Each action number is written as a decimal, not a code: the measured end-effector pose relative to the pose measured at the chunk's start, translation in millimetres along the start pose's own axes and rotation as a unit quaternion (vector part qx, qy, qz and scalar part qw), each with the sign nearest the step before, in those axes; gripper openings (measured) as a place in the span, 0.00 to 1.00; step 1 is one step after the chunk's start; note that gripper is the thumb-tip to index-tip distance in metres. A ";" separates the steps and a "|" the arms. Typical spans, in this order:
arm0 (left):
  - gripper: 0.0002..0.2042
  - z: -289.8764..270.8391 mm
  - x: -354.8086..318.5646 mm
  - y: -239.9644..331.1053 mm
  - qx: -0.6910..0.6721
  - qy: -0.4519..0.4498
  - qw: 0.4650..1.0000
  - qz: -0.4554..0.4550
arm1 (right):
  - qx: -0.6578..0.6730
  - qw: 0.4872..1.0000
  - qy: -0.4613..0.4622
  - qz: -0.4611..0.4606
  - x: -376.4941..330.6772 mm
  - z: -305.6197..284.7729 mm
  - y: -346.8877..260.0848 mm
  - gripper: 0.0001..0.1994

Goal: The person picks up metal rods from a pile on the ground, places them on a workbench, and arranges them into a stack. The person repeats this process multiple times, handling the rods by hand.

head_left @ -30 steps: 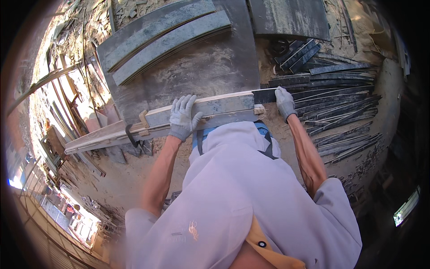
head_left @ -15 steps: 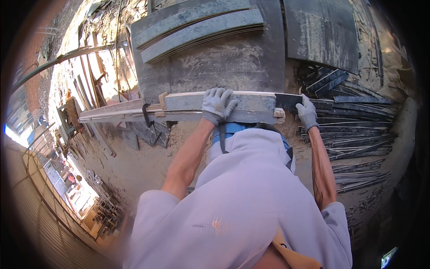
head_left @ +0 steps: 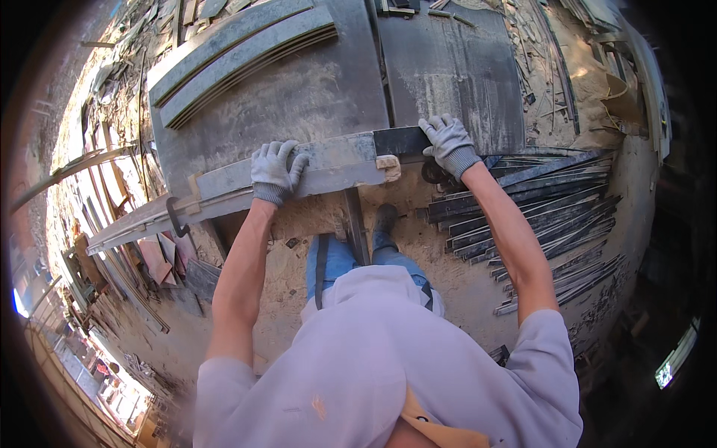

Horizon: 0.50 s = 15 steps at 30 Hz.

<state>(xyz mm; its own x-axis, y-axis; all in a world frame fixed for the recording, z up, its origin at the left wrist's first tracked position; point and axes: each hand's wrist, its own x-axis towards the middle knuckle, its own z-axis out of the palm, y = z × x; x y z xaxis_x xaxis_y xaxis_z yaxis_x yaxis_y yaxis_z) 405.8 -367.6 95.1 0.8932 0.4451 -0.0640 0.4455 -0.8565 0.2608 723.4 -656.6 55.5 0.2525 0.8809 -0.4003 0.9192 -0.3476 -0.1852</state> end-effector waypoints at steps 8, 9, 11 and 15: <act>0.17 8.5 -12.2 -8.8 0.009 0.018 1.000 0.017 | -0.021 0.999 0.000 0.024 -4.9 10.7 -21.4 0.39; 0.17 7.6 -11.8 -9.5 0.015 0.014 1.000 0.017 | -0.018 0.999 -0.002 0.032 -6.6 9.9 -25.0 0.39; 0.17 7.4 -11.9 -11.5 0.025 0.007 1.000 0.018 | -0.021 0.999 0.006 0.044 -12.2 15.3 -26.6 0.39; 0.18 11.1 -12.7 -13.4 0.045 0.003 0.999 0.021 | -0.039 0.997 0.029 0.064 -15.7 27.0 -30.2 0.39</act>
<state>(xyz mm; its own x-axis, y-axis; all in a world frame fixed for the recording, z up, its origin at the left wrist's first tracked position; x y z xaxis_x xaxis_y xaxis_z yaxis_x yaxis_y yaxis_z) 389.1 -364.6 81.7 0.9107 0.4102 -0.0494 0.4122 -0.8941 0.1752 683.5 -668.7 43.2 0.3841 0.8487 -0.3636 0.8986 -0.4341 -0.0640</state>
